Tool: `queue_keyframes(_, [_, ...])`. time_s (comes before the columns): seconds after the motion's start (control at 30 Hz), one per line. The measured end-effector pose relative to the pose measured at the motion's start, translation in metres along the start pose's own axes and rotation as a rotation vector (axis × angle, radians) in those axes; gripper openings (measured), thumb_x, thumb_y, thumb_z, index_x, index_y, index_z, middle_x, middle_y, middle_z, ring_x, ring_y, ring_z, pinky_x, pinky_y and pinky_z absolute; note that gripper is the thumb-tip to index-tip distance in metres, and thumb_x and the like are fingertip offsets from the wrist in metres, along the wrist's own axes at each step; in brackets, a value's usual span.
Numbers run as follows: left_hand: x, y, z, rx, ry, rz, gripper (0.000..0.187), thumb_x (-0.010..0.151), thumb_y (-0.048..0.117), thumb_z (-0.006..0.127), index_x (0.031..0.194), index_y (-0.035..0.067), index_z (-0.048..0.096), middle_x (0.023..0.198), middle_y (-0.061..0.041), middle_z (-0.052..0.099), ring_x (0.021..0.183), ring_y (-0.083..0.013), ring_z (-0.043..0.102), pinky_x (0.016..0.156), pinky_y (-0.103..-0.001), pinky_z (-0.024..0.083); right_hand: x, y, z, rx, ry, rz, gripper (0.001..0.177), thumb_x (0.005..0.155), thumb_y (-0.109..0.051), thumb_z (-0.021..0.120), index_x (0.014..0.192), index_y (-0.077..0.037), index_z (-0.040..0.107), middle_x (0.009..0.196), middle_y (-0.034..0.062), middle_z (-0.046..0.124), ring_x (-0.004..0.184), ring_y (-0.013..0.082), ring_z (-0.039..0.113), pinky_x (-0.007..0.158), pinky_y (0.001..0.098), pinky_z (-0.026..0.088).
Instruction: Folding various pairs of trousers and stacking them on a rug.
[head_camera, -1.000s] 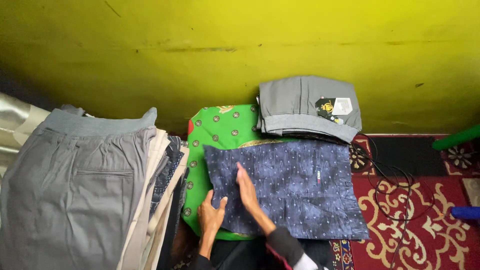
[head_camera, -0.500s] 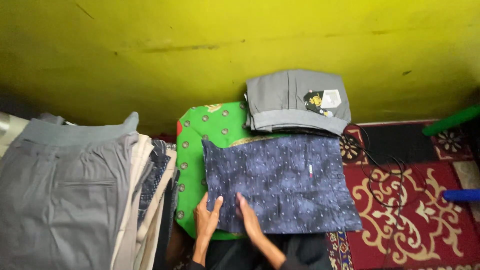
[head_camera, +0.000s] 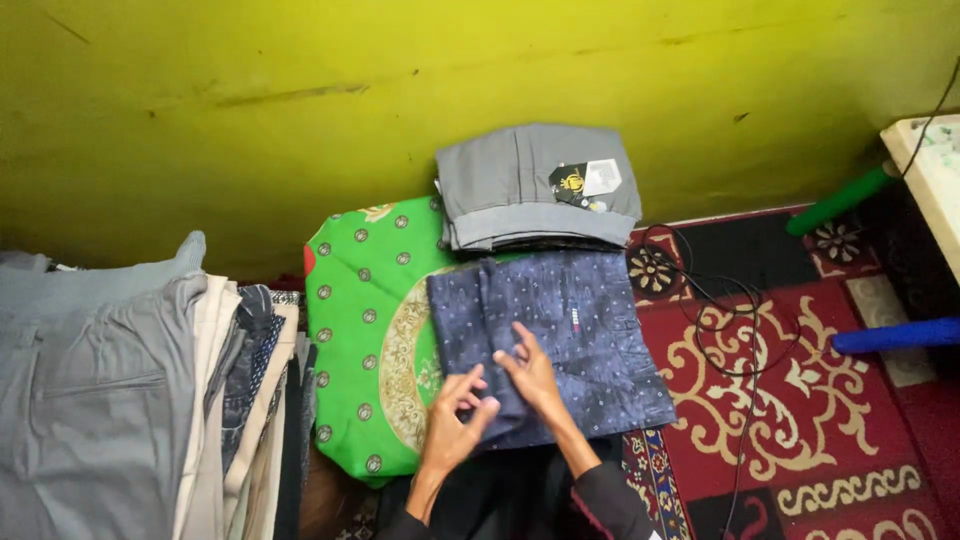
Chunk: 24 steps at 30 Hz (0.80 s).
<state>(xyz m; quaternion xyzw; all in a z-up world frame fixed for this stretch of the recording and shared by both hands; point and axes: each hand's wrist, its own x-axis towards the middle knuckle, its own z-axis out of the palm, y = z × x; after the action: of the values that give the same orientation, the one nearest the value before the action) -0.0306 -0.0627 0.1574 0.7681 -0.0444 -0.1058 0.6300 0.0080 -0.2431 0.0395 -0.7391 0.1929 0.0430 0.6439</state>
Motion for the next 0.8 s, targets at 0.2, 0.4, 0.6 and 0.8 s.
queue_keyframes(0.2, [0.03, -0.098, 0.023, 0.587, 0.214, 0.202, 0.056, 0.091, 0.008, 0.055, 0.147, 0.004, 0.05, 0.159, -0.016, 0.042, 0.149, -0.0446, 0.032, 0.12, -0.048, 0.03, 0.006, 0.057, -0.013, -0.304, 0.15, 0.065, 0.064, 0.087, -0.042, 0.069, 0.14, -0.01, 0.055, 0.121, 0.0128, 0.075, 0.108, 0.0307, 0.073, 0.093, 0.0385, 0.056])
queue_keyframes(0.4, [0.043, -0.093, 0.044, 0.909, 0.324, 0.231, 0.065, 0.095, 0.025, 0.055, 0.155, 0.005, 0.04, 0.169, -0.016, 0.024, 0.154, -0.0471, 0.021, 0.119, -0.063, 0.025, -0.054, -0.003, -0.023, -0.349, 0.314, -0.094, 0.049, 0.091, -0.024, 0.064, 0.138, -0.011, 0.056, 0.115, 0.0204, 0.075, 0.101, 0.0429, 0.073, 0.082, 0.0475, 0.057])
queue_keyframes(0.6, [0.05, -0.141, 0.066, 1.315, 0.307, 0.287, 0.087, 0.094, 0.058, 0.05, 0.157, 0.001, 0.03, 0.171, -0.016, 0.02, 0.157, -0.0348, 0.02, 0.118, -0.066, 0.021, -0.045, 0.043, -0.04, -0.539, 0.288, -0.082, 0.064, 0.089, -0.033, 0.071, 0.148, -0.024, 0.046, 0.109, 0.0185, 0.074, 0.09, 0.0412, 0.074, 0.075, 0.0492, 0.057])
queue_keyframes(0.8, [0.067, -0.129, 0.071, 1.188, 0.332, 0.316, 0.078, 0.097, 0.048, 0.05, 0.155, -0.002, 0.034, 0.169, -0.02, 0.022, 0.157, -0.0387, 0.017, 0.118, -0.073, 0.013, -0.051, 0.03, -0.04, -0.567, 0.291, -0.225, 0.062, 0.09, -0.026, 0.069, 0.148, -0.018, 0.047, 0.119, 0.0169, 0.074, 0.094, 0.0409, 0.074, 0.075, 0.0468, 0.057])
